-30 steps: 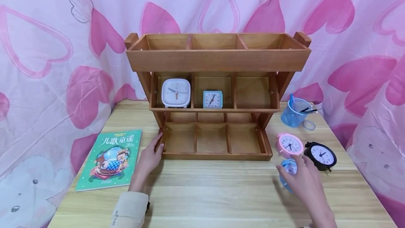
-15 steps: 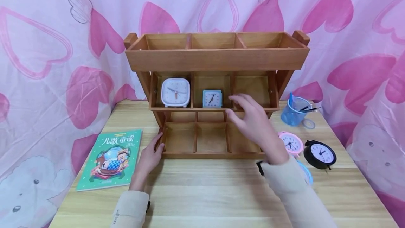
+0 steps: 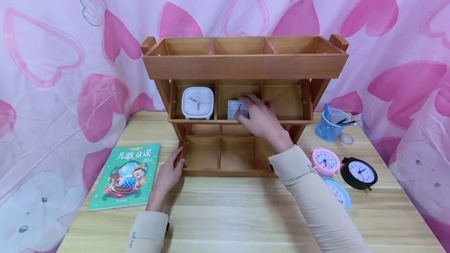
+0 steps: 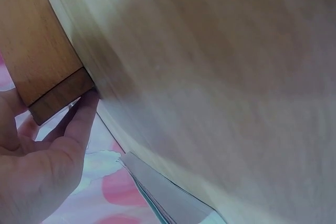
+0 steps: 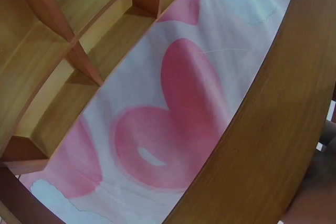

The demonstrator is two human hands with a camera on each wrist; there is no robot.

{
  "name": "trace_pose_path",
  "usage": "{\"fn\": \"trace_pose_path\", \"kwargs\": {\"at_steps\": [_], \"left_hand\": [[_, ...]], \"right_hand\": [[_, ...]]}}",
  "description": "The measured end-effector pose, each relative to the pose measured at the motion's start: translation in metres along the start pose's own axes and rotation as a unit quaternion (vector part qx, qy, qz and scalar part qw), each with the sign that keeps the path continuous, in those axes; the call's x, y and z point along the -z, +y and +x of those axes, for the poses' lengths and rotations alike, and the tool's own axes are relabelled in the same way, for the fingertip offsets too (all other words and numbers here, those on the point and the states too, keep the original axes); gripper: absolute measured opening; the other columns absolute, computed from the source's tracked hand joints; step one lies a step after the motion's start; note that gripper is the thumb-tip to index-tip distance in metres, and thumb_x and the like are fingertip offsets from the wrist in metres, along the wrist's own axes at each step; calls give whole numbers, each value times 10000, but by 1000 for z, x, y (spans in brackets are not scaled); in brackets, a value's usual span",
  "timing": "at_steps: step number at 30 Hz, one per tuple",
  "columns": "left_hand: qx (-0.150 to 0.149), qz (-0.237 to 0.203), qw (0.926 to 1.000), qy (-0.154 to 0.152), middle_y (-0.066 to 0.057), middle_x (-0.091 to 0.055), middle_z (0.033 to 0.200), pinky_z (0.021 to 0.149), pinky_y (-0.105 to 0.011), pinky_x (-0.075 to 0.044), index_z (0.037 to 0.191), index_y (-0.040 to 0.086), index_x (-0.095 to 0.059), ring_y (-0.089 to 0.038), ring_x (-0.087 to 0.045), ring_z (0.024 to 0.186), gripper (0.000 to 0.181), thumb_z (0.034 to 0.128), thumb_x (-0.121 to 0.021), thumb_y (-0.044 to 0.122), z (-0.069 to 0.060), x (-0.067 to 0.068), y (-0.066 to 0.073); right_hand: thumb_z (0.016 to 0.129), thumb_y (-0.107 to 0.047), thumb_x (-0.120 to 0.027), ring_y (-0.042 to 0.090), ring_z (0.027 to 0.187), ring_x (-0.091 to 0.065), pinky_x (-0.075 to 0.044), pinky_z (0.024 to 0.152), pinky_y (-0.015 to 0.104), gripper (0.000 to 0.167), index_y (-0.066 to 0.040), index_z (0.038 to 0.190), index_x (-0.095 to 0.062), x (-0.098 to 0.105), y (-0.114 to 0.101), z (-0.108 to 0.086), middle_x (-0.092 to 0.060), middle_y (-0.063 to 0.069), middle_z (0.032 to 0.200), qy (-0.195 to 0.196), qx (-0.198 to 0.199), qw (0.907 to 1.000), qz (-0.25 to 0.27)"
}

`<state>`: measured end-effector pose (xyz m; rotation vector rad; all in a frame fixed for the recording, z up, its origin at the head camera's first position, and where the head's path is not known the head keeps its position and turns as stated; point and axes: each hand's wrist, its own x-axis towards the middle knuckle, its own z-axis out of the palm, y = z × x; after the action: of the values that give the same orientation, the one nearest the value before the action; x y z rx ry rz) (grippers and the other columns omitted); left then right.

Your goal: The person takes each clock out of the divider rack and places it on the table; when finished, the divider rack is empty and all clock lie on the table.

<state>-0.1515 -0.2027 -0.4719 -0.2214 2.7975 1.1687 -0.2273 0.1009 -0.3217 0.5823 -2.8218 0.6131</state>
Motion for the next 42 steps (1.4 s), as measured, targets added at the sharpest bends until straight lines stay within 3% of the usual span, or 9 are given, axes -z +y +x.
{"fn": "trace_pose_path", "kwargs": {"at_steps": [8,14,19,23,27,30,34,39,42], "left_hand": [[65,-42,10000,-43,-193,-323,1584,1111,-618,-321,1559,247,-323,-435,-355,1413,524,1053,-456,280,0,0,-1],[70,-121,9999,-23,-178,-309,1595,1114,-609,-320,1563,259,-311,-426,-349,1419,529,1054,-456,287,3,-2,-2],[56,-99,9999,-24,-179,-320,1590,1113,-608,-325,1558,259,-319,-428,-360,1413,528,1050,-463,281,3,-4,-1],[90,-93,9999,9,-178,-319,1591,1105,-617,-331,1560,263,-314,-431,-371,1403,525,1055,-454,286,2,-3,-1],[87,-101,9999,-12,-178,-313,1594,1103,-619,-332,1564,262,-305,-433,-372,1401,526,1058,-447,291,1,-1,-2],[106,-91,9999,-48,-172,-301,1600,1105,-614,-331,1567,260,-298,-431,-365,1407,529,1059,-442,291,0,-2,-2],[170,-126,9997,-121,-157,-277,1614,1110,-604,-325,1575,263,-276,-422,-336,1428,537,1062,-433,292,0,-2,-2],[124,-153,9997,-146,-155,-269,1618,1116,-599,-320,1578,260,-270,-416,-324,1436,537,1065,-427,289,2,-1,-1],[134,-114,9997,-158,-165,-264,1617,1114,-614,-315,1579,259,-267,-427,-326,1430,536,1066,-418,292,2,-1,-2]], "right_hand": [[976,-244,-604,307,1254,-485,-345,1029,648,480,-109,1429,-517,3,-1,-4,-451,137,1459,132,175,9983,534],[964,-144,-633,295,1200,-501,-449,1009,530,361,-91,1321,-617,3,2,-4,-485,151,1379,625,361,9899,1220],[944,-98,-663,292,1145,-517,-481,929,470,303,-67,1245,-667,7,4,-13,-523,165,1325,1255,347,9737,1868],[929,-74,-682,244,1028,-574,-526,821,297,303,-39,1230,-674,20,5,-30,-543,173,1229,1877,341,9493,2497],[927,-43,-674,164,1007,-592,-520,772,119,308,-21,1234,-670,33,18,-62,-543,158,1223,2219,134,9300,2926],[923,-10,-665,99,1004,-580,-502,773,79,326,-10,1250,-659,37,43,-94,-554,123,1260,2320,-259,9297,2848],[922,-9,-665,-27,976,-581,-491,746,56,359,-11,1280,-638,40,84,-144,-583,-48,1193,2389,-1062,9343,2423],[907,-26,-686,-164,868,-576,-451,699,19,362,-51,1268,-665,45,133,-210,-575,-249,1054,2687,-2382,9138,1896],[906,-53,-691,-216,815,-542,-431,627,24,336,-44,1242,-675,45,159,-245,-546,-338,986,2605,-2807,9087,1661]]}}
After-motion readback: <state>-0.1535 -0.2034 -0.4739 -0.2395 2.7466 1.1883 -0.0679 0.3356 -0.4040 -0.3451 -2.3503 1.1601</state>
